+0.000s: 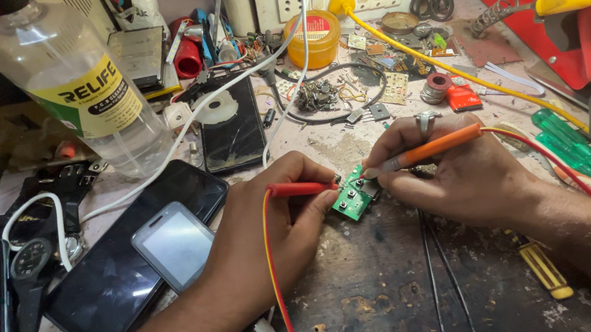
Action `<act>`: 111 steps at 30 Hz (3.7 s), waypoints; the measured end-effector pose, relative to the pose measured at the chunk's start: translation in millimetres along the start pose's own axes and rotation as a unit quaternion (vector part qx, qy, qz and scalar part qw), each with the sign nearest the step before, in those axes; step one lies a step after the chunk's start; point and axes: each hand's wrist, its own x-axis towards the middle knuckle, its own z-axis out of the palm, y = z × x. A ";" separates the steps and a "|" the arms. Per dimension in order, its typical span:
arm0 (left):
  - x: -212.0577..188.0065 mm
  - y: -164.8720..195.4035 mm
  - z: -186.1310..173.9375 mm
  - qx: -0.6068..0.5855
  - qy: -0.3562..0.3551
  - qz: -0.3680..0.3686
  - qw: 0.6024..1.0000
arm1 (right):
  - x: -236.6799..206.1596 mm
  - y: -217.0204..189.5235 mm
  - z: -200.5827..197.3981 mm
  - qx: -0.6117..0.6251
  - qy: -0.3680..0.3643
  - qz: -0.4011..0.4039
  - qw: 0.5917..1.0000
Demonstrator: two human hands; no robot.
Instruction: The person solders components on a green circuit board with a soldering iron, holding the board steady with the other hand. They periodically touch the board with multimeter probes to test it, reposition the board, and continue soldering across different points on the board.
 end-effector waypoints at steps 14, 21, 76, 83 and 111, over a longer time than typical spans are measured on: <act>2.0 0.8 -1.6 -0.001 0.004 -0.020 1.000 | 2.2 -10.8 0.4 -0.008 -0.010 0.035 0.999; 0.3 -2.0 -1.7 -0.012 -0.002 -0.016 1.000 | 0.5 -14.0 -1.5 0.009 -0.025 0.023 0.999; -6.3 -4.6 -10.0 0.003 0.014 0.006 1.000 | -9.6 -32.0 4.4 -0.138 0.046 -0.247 0.958; -8.5 -7.6 -12.7 -0.001 0.018 0.004 1.000 | -14.1 -20.8 2.9 -0.158 0.000 0.050 0.986; -12.8 -12.5 -21.7 0.001 0.009 0.005 1.000 | -5.6 -35.7 18.5 -0.064 -0.015 -0.022 0.998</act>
